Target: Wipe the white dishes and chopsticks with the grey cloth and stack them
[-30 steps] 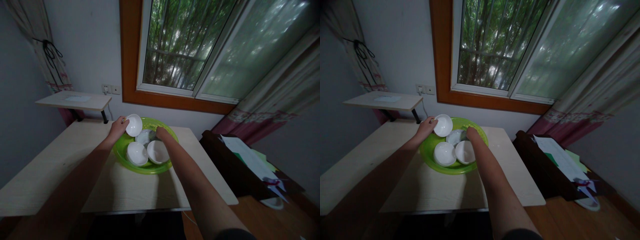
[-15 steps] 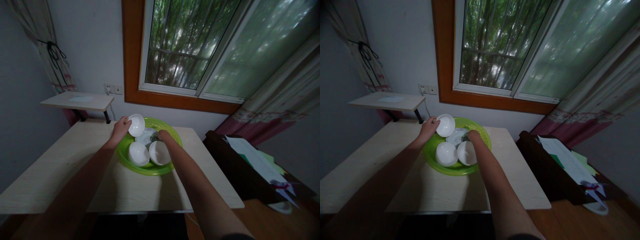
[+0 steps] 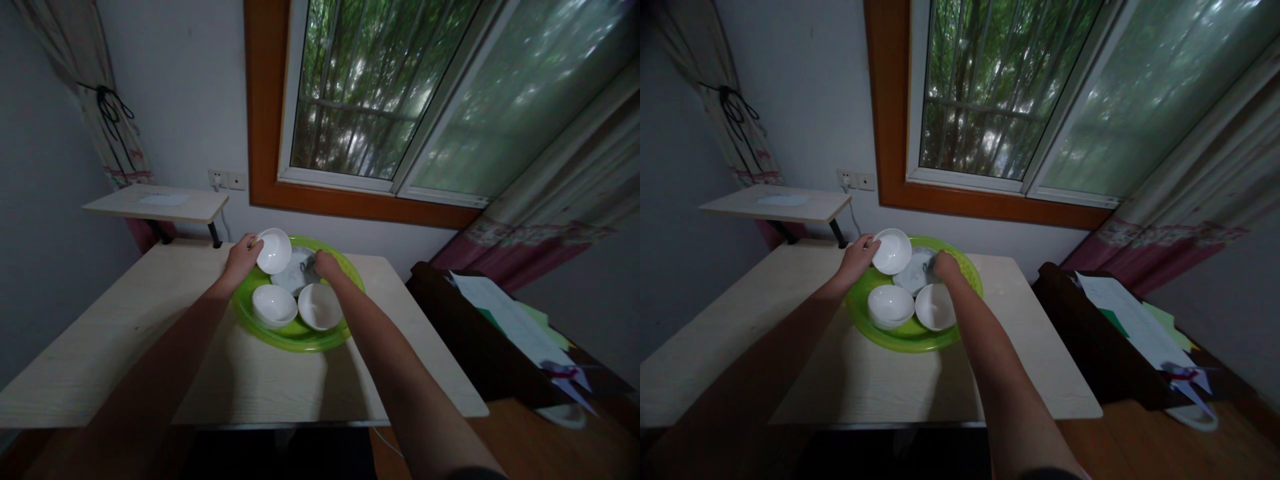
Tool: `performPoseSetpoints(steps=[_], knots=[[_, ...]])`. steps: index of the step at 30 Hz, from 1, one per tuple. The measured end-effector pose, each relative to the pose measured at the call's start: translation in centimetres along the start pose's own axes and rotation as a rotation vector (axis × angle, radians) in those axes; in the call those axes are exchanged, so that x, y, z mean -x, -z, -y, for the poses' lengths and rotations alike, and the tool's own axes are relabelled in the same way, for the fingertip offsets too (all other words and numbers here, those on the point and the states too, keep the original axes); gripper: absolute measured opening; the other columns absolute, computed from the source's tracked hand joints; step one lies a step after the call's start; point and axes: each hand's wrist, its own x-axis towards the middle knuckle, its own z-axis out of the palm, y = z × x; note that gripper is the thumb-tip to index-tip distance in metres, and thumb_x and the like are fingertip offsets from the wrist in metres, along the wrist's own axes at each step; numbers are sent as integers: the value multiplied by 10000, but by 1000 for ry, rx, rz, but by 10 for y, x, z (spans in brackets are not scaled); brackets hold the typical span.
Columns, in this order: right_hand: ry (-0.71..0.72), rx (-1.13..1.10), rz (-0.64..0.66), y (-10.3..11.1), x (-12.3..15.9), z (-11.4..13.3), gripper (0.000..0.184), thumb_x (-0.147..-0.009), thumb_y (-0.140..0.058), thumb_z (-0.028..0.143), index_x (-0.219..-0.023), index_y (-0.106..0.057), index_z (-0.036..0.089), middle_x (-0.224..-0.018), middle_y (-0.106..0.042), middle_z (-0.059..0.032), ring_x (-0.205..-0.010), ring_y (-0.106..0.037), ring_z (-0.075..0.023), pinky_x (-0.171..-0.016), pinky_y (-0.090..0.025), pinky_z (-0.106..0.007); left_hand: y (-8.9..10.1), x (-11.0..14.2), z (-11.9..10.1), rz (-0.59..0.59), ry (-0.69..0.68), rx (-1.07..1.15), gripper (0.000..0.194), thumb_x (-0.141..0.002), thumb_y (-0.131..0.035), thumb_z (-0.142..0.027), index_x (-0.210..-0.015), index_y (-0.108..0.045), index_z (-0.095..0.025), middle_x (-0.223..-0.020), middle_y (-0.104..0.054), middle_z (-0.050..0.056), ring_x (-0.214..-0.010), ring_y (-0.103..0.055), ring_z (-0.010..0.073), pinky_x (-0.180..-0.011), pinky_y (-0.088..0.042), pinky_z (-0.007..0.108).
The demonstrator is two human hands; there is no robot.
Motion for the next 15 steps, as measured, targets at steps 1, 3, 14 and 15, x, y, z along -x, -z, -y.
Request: performPoseSetpoints(steps=[1, 3, 14, 15], knots=[[-7, 0, -30, 2, 0, 0, 361, -953, -428, 142, -1263, -605, 84, -1239, -690, -199, -1119, -682, -259, -884, -508, -291, 0, 0, 0, 9, 2, 5, 476, -901, -497, -478, -1253, -641, -191, -1069, -715, 90, -923, -653, 222, -828, -494, 308], [-12, -1, -82, 6, 2, -2, 353, -976, -396, 149, -1278, -572, 98, -1217, -693, -196, -1107, -684, -261, -893, -506, -303, 0, 0, 0, 16, -4, 3, 480, -900, -496, -482, -1252, -642, -192, -1062, -714, 86, -913, -651, 219, -822, -492, 303], [-83, -3, -342, 44, 16, -32, 297, -1011, -335, 144, -1246, -516, 122, -1106, -704, -173, -1004, -693, -239, -851, -489, -292, -1, -7, 5, 175, -67, -44, 450, -887, -479, -458, -1196, -660, -185, -1060, -727, 85, -886, -655, 220, -810, -493, 311], [-93, -5, -349, 48, 17, -36, 304, -1010, -324, 136, -1246, -515, 117, -1104, -703, -178, -1004, -691, -239, -850, -486, -293, -1, -9, 5, 206, -69, -66, 439, -885, -476, -451, -1179, -667, -186, -1062, -729, 90, -890, -658, 225, -815, -495, 316]])
